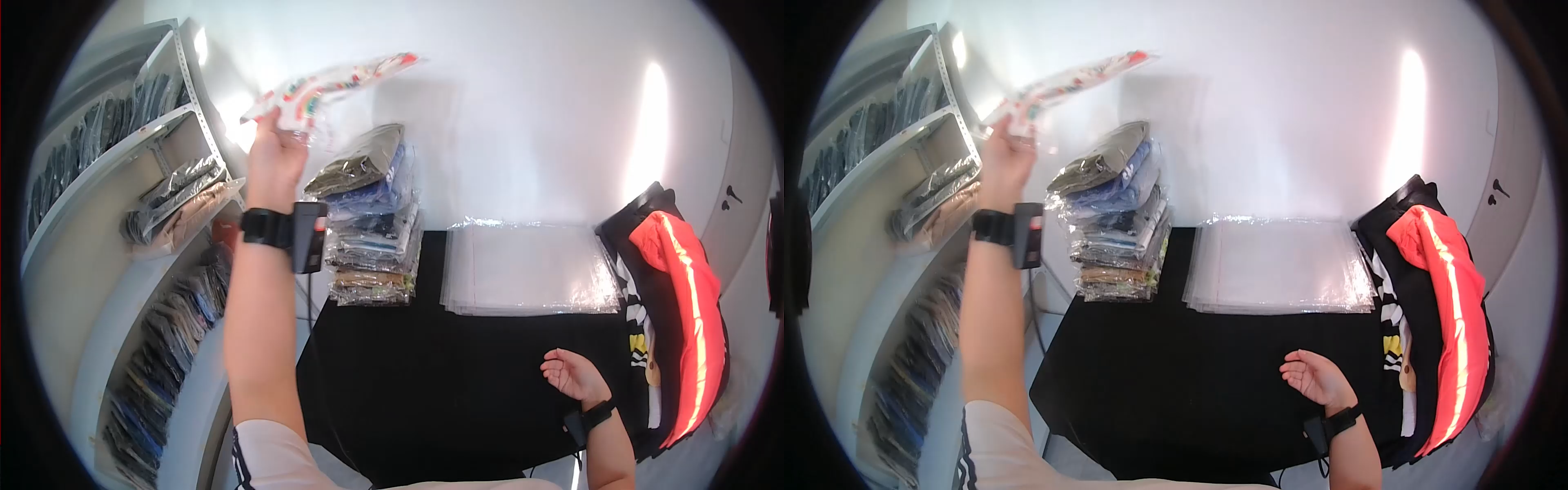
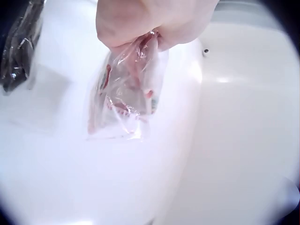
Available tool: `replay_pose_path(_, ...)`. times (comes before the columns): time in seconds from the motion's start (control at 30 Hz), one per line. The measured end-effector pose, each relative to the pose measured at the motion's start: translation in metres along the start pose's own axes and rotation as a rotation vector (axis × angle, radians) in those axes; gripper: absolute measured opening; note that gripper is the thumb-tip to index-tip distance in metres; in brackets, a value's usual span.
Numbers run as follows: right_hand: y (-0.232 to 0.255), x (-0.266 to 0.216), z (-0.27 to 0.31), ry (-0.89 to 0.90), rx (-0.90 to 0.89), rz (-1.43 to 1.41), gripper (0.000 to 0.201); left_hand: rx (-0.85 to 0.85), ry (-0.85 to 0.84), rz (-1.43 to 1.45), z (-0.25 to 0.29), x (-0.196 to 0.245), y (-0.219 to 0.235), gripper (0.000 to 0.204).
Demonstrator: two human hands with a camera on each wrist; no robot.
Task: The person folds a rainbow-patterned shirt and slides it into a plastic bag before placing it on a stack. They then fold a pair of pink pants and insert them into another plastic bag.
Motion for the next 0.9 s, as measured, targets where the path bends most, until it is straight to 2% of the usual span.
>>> replay_pose_path(0.03, -0.001, 0.0, 0.0, 0.008, -0.009, 0.0, 0.031, -0.007, -0.025, 0.013, -0.012, -0.015, 0.008, 0.019)
replay_pose_path(0.1, 0.001, 0.0, 0.0, 0.018, 0.002, -0.002, 0.031, 0.028, 0.119, -0.185, -0.059, -0.06, 0.055, 0.02)
replay_pose_path(0.17, -0.001, -0.001, 0.001, 0.029, -0.018, -0.003, 0.03, 0.208, 0.229, -0.311, -0.054, -0.09, 0.067, 0.021)
replay_pose_path(0.2, -0.001, -0.001, 0.002, 0.037, -0.014, 0.008, 0.029, 0.199, 0.226, -0.308, -0.047, -0.095, 0.065, 0.021)
replay_pose_path(0.27, 0.001, -0.001, 0.0, 0.042, -0.015, 0.023, 0.028, 0.301, 0.228, -0.329, -0.032, -0.095, 0.057, 0.024)
replay_pose_path(0.37, -0.001, -0.001, 0.001, 0.054, -0.004, 0.059, 0.028, 0.287, 0.154, -0.244, -0.047, -0.102, 0.062, 0.028)
replay_pose_path(0.5, -0.005, -0.002, 0.002, 0.071, 0.016, 0.085, 0.027, 0.277, 0.169, -0.24, -0.048, -0.11, 0.065, 0.031)
replay_pose_path(0.6, -0.003, -0.002, 0.002, 0.083, 0.015, 0.082, 0.027, 0.282, 0.208, -0.138, -0.032, -0.098, 0.051, 0.038)
replay_pose_path(0.67, -0.004, -0.002, 0.003, 0.079, 0.007, 0.078, 0.026, 0.272, 0.28, -0.508, -0.022, -0.083, 0.049, 0.054)
replay_pose_path(0.7, -0.004, -0.002, 0.003, 0.076, 0.007, 0.079, 0.026, 0.275, 0.28, -0.509, -0.026, -0.079, 0.056, 0.054)
replay_pose_path(0.77, -0.003, -0.002, 0.002, 0.088, 0.016, 0.092, 0.026, 0.204, 0.547, -0.725, -0.027, -0.077, 0.068, 0.067)
replay_pose_path(0.9, -0.006, -0.002, 0.004, 0.081, 0.02, 0.096, 0.026, 0.273, 0.572, -0.731, -0.006, -0.082, 0.078, 0.07)
Point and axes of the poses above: each hand's wrist, its own z-axis away from the middle knuckle, its own y-axis out of the back of the hand, x = y × z, the point moved 4 cm from there along -z, towards the middle knuckle, and after that the axes turned 12 degrees about x, right-handed, at the moved point
